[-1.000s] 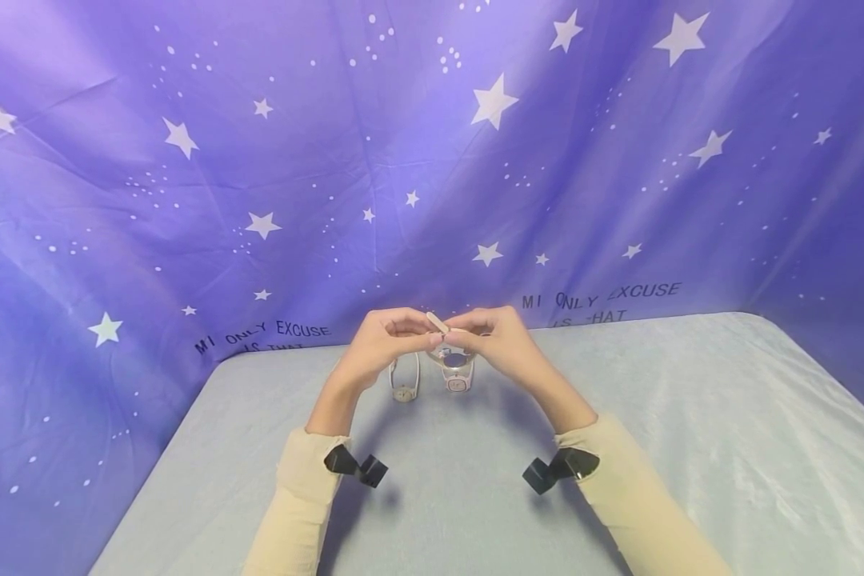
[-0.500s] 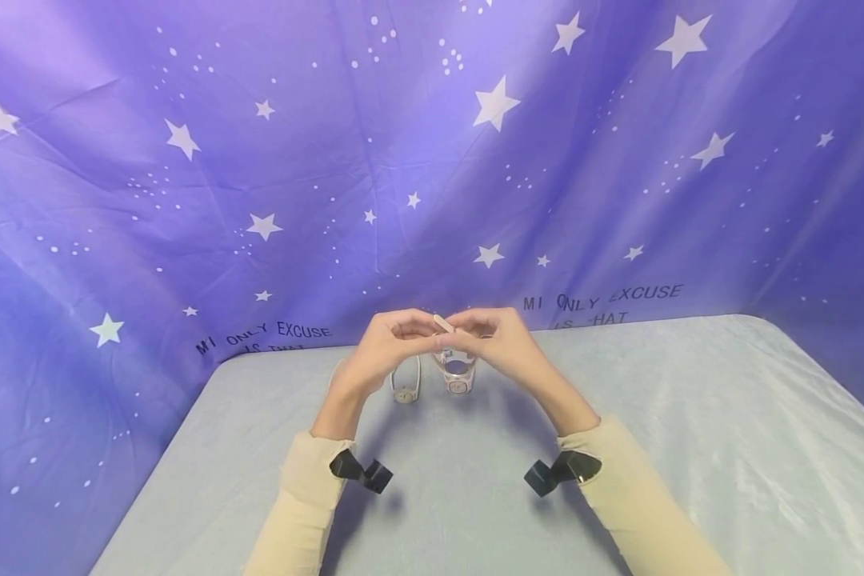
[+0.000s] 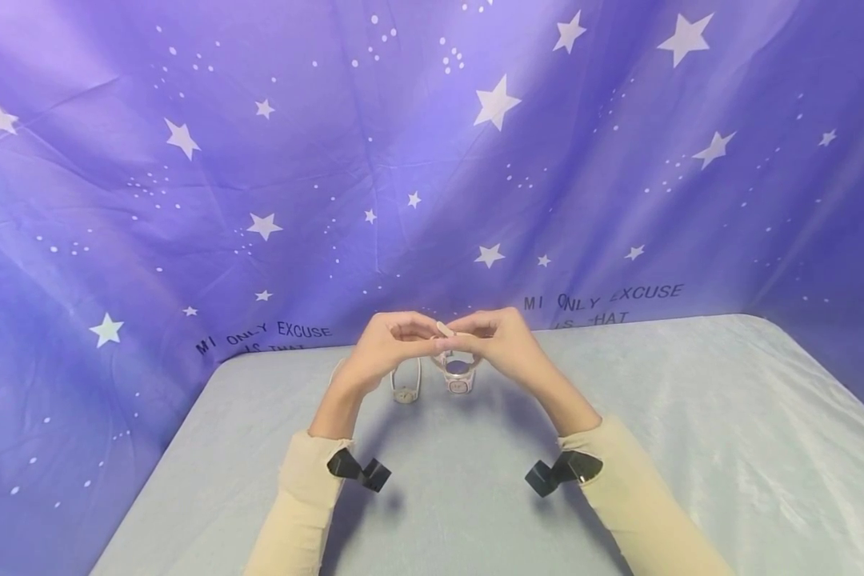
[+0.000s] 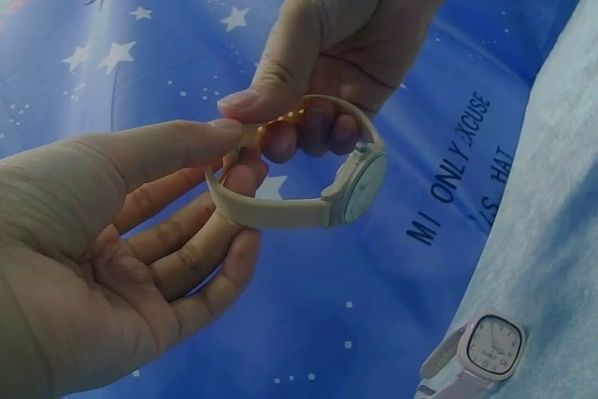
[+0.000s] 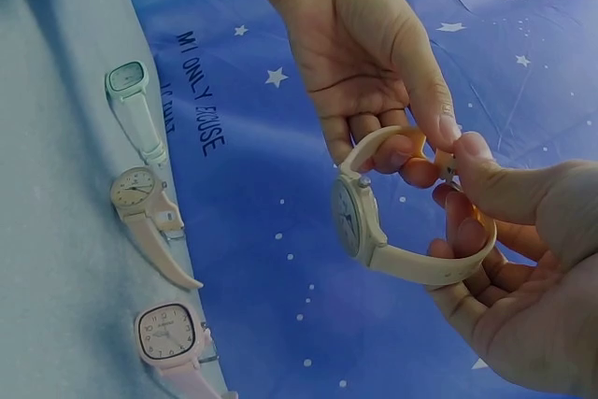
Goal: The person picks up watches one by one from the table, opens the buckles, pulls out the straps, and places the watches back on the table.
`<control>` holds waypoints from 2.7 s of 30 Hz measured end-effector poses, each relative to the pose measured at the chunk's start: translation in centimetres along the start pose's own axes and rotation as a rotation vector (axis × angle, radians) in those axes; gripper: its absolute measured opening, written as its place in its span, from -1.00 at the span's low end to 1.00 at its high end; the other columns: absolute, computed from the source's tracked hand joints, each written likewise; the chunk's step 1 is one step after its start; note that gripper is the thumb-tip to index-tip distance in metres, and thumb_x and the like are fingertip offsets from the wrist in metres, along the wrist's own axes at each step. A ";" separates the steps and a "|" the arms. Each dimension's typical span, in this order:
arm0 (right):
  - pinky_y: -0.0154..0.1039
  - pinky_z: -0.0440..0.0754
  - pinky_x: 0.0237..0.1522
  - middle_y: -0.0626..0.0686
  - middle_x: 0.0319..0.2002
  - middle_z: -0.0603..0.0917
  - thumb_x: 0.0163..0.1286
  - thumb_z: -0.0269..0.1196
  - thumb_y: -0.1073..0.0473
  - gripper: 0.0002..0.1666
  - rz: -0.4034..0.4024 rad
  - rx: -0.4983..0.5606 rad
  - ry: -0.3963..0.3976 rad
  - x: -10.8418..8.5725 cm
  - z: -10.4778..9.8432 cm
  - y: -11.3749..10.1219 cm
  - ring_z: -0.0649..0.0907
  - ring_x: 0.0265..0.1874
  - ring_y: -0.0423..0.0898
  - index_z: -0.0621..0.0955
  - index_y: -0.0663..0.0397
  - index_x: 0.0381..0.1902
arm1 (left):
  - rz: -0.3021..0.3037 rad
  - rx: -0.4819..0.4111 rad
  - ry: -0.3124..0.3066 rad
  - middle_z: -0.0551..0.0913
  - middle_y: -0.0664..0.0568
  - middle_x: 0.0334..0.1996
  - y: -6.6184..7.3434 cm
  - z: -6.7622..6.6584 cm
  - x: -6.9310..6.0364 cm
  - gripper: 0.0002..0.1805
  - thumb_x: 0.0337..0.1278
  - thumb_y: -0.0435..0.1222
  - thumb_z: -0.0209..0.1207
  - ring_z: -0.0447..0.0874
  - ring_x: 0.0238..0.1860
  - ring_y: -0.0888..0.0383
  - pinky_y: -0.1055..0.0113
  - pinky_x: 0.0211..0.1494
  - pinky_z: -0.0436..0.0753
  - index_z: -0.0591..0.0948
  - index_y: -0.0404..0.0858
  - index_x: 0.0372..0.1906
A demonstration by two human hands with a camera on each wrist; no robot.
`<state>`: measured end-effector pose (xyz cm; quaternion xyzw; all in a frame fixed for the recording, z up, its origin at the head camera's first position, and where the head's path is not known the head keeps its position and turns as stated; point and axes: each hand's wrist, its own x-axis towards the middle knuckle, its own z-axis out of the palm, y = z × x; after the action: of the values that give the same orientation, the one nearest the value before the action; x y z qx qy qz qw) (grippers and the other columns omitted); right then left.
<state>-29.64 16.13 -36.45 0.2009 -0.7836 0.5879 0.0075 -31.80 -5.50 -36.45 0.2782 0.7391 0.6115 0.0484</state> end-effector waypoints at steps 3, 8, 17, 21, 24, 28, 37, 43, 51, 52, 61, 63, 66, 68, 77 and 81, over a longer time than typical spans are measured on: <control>-0.12 0.81 -0.23 0.29 -0.03 0.77 0.34 0.40 0.21 -0.67 -0.007 -0.003 0.002 0.0 0.0 0.0 0.79 -0.23 -0.19 0.73 0.29 0.00 | 0.005 -0.014 0.005 0.82 -0.07 -0.23 0.0 -0.1 0.0 -0.78 0.09 -0.41 0.44 0.80 -0.24 0.15 0.20 -0.01 0.79 0.76 -0.34 -0.13; -0.12 0.81 -0.22 0.28 -0.05 0.78 0.34 0.41 0.20 -0.68 0.000 -0.002 0.015 -0.1 -0.1 0.0 0.79 -0.25 -0.20 0.73 0.29 -0.02 | 0.005 -0.030 0.014 0.82 -0.13 -0.22 0.0 -0.2 0.0 -0.77 0.09 -0.42 0.43 0.80 -0.27 0.17 0.18 -0.02 0.80 0.75 -0.38 -0.12; -0.11 0.81 -0.21 0.21 -0.08 0.80 0.32 0.43 0.17 -0.69 0.019 -0.003 0.031 0.0 -0.1 -0.1 0.79 -0.26 -0.18 0.75 0.26 -0.05 | -0.001 -0.017 0.022 0.82 -0.09 -0.22 0.1 -0.5 -0.1 -0.77 0.10 -0.40 0.43 0.81 -0.26 0.16 0.19 -0.02 0.79 0.76 -0.36 -0.12; -0.13 0.81 -0.23 0.17 -0.09 0.81 0.31 0.43 0.16 -0.70 0.027 -0.002 0.036 0.0 -0.2 -0.1 0.79 -0.27 -0.16 0.76 0.23 -0.07 | -0.009 -0.014 0.027 0.82 -0.09 -0.22 0.1 -0.6 -0.1 -0.78 0.11 -0.39 0.43 0.80 -0.23 0.16 0.20 -0.01 0.78 0.76 -0.35 -0.13; -0.13 0.81 -0.24 0.16 -0.10 0.81 0.31 0.44 0.15 -0.71 0.032 0.002 0.035 -0.1 -0.2 -0.2 0.79 -0.27 -0.15 0.77 0.21 -0.08 | -0.014 -0.008 0.031 0.82 -0.09 -0.22 0.1 -0.6 -0.1 -0.79 0.11 -0.38 0.43 0.80 -0.23 0.15 0.21 -0.01 0.77 0.76 -0.34 -0.13; -0.12 0.81 -0.23 0.16 -0.09 0.81 0.32 0.43 0.14 -0.70 0.034 0.006 0.029 -0.1 -0.2 -0.2 0.79 -0.26 -0.14 0.76 0.21 -0.07 | -0.021 -0.003 0.037 0.82 -0.09 -0.23 0.1 -0.7 -0.1 -0.78 0.10 -0.37 0.44 0.80 -0.24 0.16 0.23 -0.02 0.77 0.77 -0.34 -0.13; -0.13 0.81 -0.22 0.21 -0.07 0.80 0.33 0.42 0.13 -0.70 0.033 -0.004 0.026 0.1 -0.4 -0.3 0.80 -0.26 -0.15 0.76 0.21 -0.07 | -0.015 -0.006 0.042 0.83 -0.06 -0.24 0.0 -0.9 -0.1 -0.77 0.08 -0.37 0.45 0.81 -0.25 0.15 0.22 -0.04 0.78 0.77 -0.33 -0.13; -0.17 0.79 -0.23 0.26 -0.10 0.80 0.34 0.41 0.14 -0.70 0.023 -0.020 0.032 0.1 -0.5 -0.5 0.79 -0.28 -0.18 0.75 0.25 -0.08 | -0.011 -0.023 0.044 0.83 -0.09 -0.23 0.3 -1.0 -0.1 -0.76 0.08 -0.39 0.44 0.81 -0.24 0.14 0.22 -0.03 0.77 0.76 -0.36 -0.12; -0.18 0.79 -0.21 0.16 -0.15 0.82 0.34 0.41 0.14 -0.69 0.024 -0.029 0.047 0.1 -0.9 -0.5 0.79 -0.28 -0.18 0.75 0.25 -0.07 | -0.014 -0.043 0.060 0.83 -0.08 -0.25 0.4 -1.1 0.0 -0.76 0.09 -0.41 0.43 0.82 -0.27 0.12 0.21 -0.01 0.77 0.75 -0.37 -0.11; -0.19 0.78 -0.21 0.14 -0.16 0.83 0.34 0.41 0.14 -0.69 0.028 -0.029 0.052 0.1 -0.9 -0.5 0.78 -0.29 -0.18 0.75 0.25 -0.07 | -0.017 -0.053 0.067 0.83 -0.08 -0.25 0.3 -1.2 0.0 -0.76 0.09 -0.42 0.42 0.82 -0.28 0.12 0.20 -0.01 0.78 0.75 -0.38 -0.11; -0.20 0.78 -0.18 0.18 -0.15 0.82 0.36 0.40 0.14 -0.68 0.038 -0.017 0.059 0.2 -1.0 -0.5 0.77 -0.29 -0.18 0.73 0.28 -0.06 | -0.053 -0.057 0.086 0.83 -0.04 -0.29 0.2 -0.9 0.1 -0.75 0.11 -0.42 0.41 0.80 -0.29 0.17 0.22 0.06 0.74 0.73 -0.38 -0.09; -0.21 0.77 -0.19 0.26 -0.12 0.80 0.36 0.40 0.13 -0.68 0.044 -0.024 0.067 0.1 -1.1 -0.5 0.76 -0.31 -0.18 0.73 0.28 -0.07 | -0.056 -0.053 0.088 0.83 -0.04 -0.27 0.2 -0.8 0.1 -0.75 0.12 -0.42 0.41 0.79 -0.28 0.16 0.22 0.06 0.73 0.73 -0.37 -0.08; -0.23 0.73 -0.18 0.29 -0.09 0.79 0.36 0.39 0.11 -0.67 0.052 -0.032 0.073 0.0 -1.1 -0.6 0.74 -0.34 -0.17 0.73 0.26 -0.06 | -0.061 -0.051 0.089 0.83 -0.05 -0.24 0.3 -0.6 0.1 -0.74 0.11 -0.39 0.42 0.79 -0.26 0.17 0.22 0.06 0.73 0.73 -0.35 -0.08; -0.22 0.69 -0.16 0.23 -0.11 0.80 0.37 0.39 0.10 -0.67 0.060 -0.034 0.076 0.0 -1.1 -0.6 0.72 -0.37 -0.15 0.73 0.25 -0.05 | -0.058 -0.053 0.089 0.82 -0.06 -0.23 0.3 -0.4 0.0 -0.74 0.12 -0.38 0.42 0.79 -0.25 0.16 0.22 0.06 0.73 0.73 -0.34 -0.07; -0.23 0.73 -0.11 -0.17 -0.32 0.79 0.44 0.32 0.14 -0.67 0.036 0.021 0.100 -0.4 -1.4 -1.2 0.73 -0.37 -0.15 0.67 0.26 0.03 | -0.007 -0.107 0.063 0.81 -0.14 -0.14 0.8 1.1 -0.2 -0.71 0.20 -0.38 0.36 0.81 -0.17 0.15 0.19 0.16 0.74 0.66 -0.38 0.00; -0.28 0.75 -0.01 -0.16 -0.25 0.81 0.46 0.30 0.16 -0.72 0.004 0.086 0.105 -0.9 -1.7 -1.8 0.80 -0.27 -0.16 0.66 0.17 0.04 | 0.019 -0.143 0.051 0.80 -0.23 -0.15 1.3 1.8 -0.4 -0.73 0.28 -0.39 0.30 0.82 -0.18 0.12 0.16 0.17 0.73 0.60 -0.40 0.02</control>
<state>-28.67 17.59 -34.47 0.1682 -0.7567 0.6306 0.0386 -30.25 -4.02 -35.74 0.2652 0.6917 0.6703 0.0435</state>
